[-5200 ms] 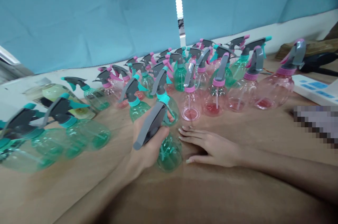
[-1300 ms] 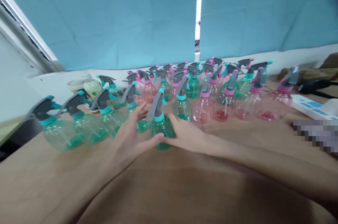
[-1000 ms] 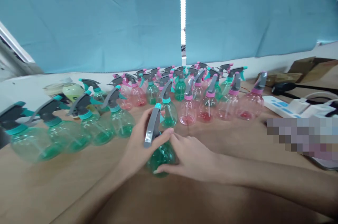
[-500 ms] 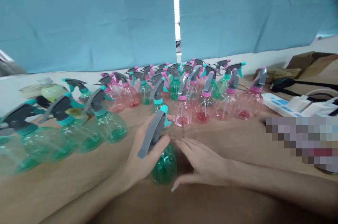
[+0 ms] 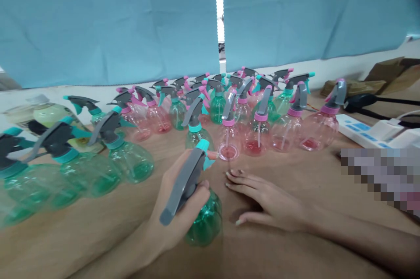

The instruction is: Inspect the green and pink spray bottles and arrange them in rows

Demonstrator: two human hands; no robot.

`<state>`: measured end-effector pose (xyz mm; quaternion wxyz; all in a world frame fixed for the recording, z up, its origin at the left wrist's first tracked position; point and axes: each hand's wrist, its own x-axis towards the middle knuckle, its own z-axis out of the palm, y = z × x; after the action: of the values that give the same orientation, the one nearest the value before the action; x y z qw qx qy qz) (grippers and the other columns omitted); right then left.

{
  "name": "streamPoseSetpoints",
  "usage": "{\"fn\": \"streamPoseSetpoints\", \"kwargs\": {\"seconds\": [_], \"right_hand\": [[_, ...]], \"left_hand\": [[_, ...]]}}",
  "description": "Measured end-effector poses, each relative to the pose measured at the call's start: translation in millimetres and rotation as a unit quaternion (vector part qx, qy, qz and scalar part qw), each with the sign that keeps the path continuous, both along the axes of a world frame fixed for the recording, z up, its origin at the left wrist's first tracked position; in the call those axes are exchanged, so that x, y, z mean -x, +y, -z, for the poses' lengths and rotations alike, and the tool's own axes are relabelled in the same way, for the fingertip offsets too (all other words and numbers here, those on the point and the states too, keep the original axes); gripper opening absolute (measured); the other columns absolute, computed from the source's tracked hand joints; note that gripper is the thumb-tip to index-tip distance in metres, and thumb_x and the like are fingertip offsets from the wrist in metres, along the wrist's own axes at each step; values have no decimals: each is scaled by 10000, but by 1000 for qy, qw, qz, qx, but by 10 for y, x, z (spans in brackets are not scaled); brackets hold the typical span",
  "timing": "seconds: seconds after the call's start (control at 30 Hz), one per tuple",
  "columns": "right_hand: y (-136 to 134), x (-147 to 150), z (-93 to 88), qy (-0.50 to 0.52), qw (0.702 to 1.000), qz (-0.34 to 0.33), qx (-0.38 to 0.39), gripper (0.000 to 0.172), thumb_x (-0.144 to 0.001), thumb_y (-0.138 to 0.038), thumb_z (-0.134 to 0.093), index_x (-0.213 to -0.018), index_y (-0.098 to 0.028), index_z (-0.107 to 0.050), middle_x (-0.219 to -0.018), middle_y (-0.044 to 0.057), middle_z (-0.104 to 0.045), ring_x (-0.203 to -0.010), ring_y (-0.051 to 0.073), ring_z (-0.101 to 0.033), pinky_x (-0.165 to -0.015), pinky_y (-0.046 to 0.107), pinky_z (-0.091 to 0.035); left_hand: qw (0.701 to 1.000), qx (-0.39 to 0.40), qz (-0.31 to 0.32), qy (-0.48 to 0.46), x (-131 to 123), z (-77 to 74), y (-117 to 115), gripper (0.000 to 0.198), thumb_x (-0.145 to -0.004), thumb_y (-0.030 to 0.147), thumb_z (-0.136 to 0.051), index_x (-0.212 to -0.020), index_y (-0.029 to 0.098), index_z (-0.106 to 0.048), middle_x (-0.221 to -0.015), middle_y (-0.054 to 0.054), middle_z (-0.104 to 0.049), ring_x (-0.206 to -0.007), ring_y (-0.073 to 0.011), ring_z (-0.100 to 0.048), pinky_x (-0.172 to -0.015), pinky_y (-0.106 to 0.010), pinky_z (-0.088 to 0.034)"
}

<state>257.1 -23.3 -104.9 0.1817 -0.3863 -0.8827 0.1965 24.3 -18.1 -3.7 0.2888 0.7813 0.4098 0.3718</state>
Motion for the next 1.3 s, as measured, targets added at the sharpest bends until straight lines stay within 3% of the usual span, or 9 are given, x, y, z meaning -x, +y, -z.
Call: {"fn": "streamPoseSetpoints", "kwargs": {"seconds": [0.17,0.37,0.57,1.1,1.3], "right_hand": [[8,-27,52,-14,1000,-6,-10,767,-871,-615,-534,-1471,-172,-358,-1536,95,-331,-1435,257,-255,-1169,458,-246],[0,-44,98,1,1000,-4,-17,739,-868,-579,-570,-1477,-223,-347,-1541,72,-326,-1431,256,-263,-1170,456,-248],[1,-61,86,-10,1000,-10,-16,739,-879,-578,-555,-1483,-215,-331,-1548,68,-311,-1437,246,-250,-1173,454,-240],[49,-140,128,23,1000,-15,-12,668,-884,-508,-597,-1464,-271,-367,-1527,47,-360,-1419,246,-298,-1168,473,-251],[49,-127,106,4,1000,-15,-13,652,-897,-522,-570,-1456,-242,-385,-1529,53,-356,-1420,236,-295,-1167,456,-262]], "left_hand": [[1000,14,-1,-21,-41,-9,-4,345,-733,181,-507,-1058,266,-588,-710,44,-495,-523,-142,-447,-526,-270,-438],[1000,17,-1,-24,-54,-8,-12,230,-721,168,-499,-926,258,-551,-644,54,-421,-522,-143,-421,-512,-258,-411],[999,11,18,-30,-30,-12,8,248,-708,158,-496,-926,263,-553,-583,72,-383,-481,-139,-389,-499,-261,-401],[999,31,16,-3,-30,-85,4,99,-691,198,-486,-761,265,-502,-659,29,-523,-532,-166,-484,-525,-294,-433],[1000,29,4,10,-32,-73,4,223,-677,204,-487,-876,280,-554,-607,44,-500,-520,-178,-479,-536,-298,-430]]}}
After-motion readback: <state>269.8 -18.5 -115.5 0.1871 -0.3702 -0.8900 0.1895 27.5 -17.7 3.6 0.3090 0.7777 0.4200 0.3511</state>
